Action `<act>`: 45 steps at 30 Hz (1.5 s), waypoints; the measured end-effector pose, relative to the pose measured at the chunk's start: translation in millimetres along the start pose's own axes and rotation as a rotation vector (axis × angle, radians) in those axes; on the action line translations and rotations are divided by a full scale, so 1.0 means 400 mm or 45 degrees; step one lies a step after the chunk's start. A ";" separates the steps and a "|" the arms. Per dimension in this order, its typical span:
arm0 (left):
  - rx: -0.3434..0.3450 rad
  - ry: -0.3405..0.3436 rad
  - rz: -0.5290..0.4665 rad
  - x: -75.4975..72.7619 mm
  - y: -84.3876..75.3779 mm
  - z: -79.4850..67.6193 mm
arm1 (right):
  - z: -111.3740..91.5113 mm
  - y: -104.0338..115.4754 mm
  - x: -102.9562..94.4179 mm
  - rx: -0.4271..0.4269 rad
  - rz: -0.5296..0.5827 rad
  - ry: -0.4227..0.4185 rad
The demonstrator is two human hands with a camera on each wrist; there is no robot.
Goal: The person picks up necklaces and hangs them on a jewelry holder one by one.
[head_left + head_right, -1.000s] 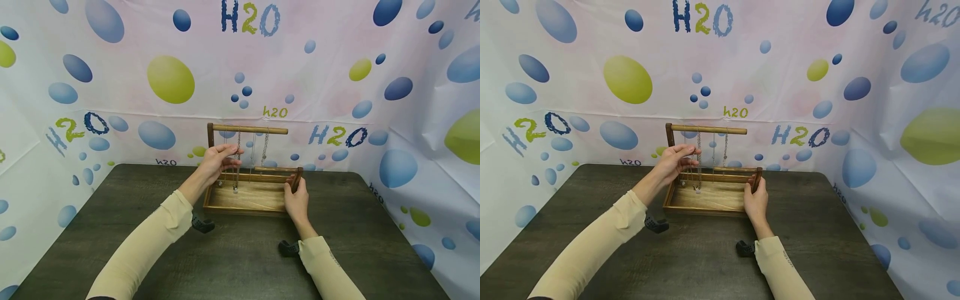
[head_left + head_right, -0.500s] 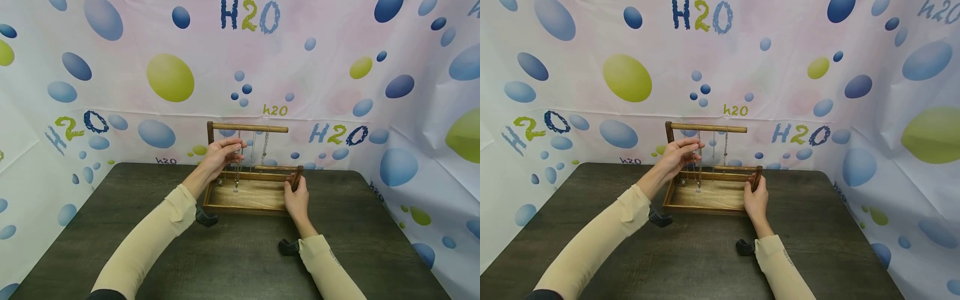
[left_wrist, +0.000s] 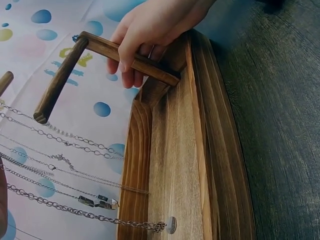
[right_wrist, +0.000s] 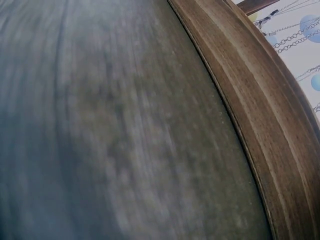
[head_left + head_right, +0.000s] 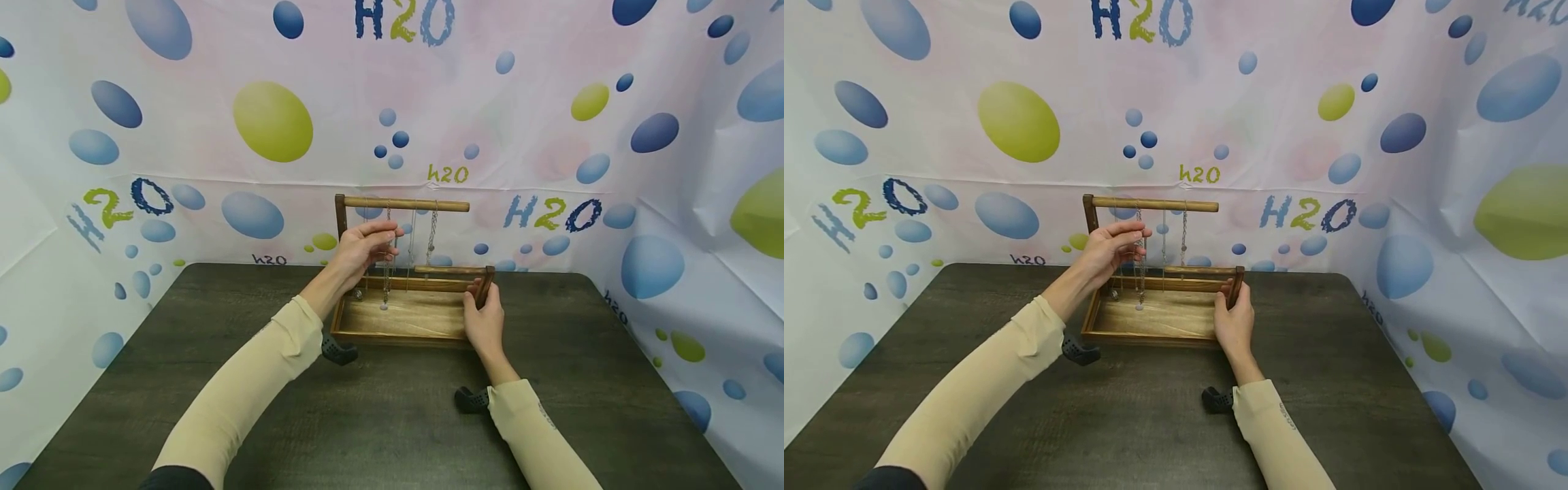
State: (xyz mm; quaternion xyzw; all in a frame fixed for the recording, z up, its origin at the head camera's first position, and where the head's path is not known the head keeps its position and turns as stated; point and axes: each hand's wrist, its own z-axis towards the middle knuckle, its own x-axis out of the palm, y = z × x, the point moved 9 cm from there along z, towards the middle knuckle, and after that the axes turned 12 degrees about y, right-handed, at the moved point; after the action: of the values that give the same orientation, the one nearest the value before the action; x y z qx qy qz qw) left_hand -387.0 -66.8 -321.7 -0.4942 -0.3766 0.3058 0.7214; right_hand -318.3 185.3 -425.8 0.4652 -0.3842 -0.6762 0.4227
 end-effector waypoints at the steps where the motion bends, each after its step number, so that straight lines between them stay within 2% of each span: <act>1: -0.004 0.004 0.004 0.001 0.000 0.001 | 0.000 0.001 0.000 -0.001 0.002 0.001; 15: 0.004 0.031 0.082 0.028 -0.006 0.027 | 0.000 0.005 -0.001 -0.006 0.008 0.010; 28: 0.013 0.068 0.073 0.055 -0.001 0.044 | -0.002 -0.001 0.000 -0.012 -0.005 0.000; 45: 0.040 0.149 0.211 0.099 -0.006 0.072 | 0.001 0.002 -0.002 -0.009 -0.001 -0.010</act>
State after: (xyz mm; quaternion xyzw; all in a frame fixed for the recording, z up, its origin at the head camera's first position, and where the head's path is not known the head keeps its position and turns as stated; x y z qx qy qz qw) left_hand -390.4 -21.4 -303.3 -0.5293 -0.2868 0.3407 0.7221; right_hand -318.4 186.1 -424.8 0.4612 -0.3832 -0.6797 0.4225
